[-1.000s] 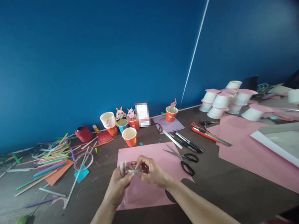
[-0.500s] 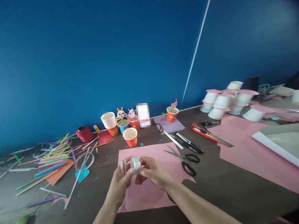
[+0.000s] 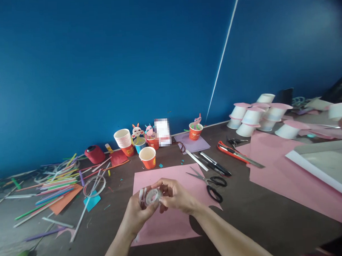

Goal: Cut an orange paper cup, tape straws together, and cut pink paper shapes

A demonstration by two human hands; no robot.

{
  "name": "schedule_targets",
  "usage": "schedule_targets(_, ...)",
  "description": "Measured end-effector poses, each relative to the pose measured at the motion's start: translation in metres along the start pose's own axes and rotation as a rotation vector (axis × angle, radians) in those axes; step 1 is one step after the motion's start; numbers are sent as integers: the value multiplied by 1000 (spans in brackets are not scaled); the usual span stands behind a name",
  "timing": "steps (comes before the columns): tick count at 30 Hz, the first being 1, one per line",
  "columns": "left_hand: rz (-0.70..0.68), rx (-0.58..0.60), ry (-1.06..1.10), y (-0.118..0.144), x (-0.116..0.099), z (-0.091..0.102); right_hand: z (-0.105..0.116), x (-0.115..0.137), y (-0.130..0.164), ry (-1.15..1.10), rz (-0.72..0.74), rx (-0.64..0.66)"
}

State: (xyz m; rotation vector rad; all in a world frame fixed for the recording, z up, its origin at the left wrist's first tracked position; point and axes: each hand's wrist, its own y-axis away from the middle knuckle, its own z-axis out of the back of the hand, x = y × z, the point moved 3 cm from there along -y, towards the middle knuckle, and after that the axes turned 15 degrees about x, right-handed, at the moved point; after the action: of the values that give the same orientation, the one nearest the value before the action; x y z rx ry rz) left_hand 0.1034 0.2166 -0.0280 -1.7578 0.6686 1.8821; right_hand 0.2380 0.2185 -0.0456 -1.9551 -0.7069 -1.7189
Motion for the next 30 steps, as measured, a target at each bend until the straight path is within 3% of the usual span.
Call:
schedule_targets(9,7,117,-7,1,-4,-5,3,-3,1,-60,-18,41)
schedule_targets(21,60,57,-84,3,6,0,3,-5,1,-14,-39,6)
schedule_targets(26,28,87,5,3,5,-2,2,-7,0,-37,-12,12)
schedule_targets(30,53,40,-1,4,6,-1,2,-8,0,-17,-7,-15)
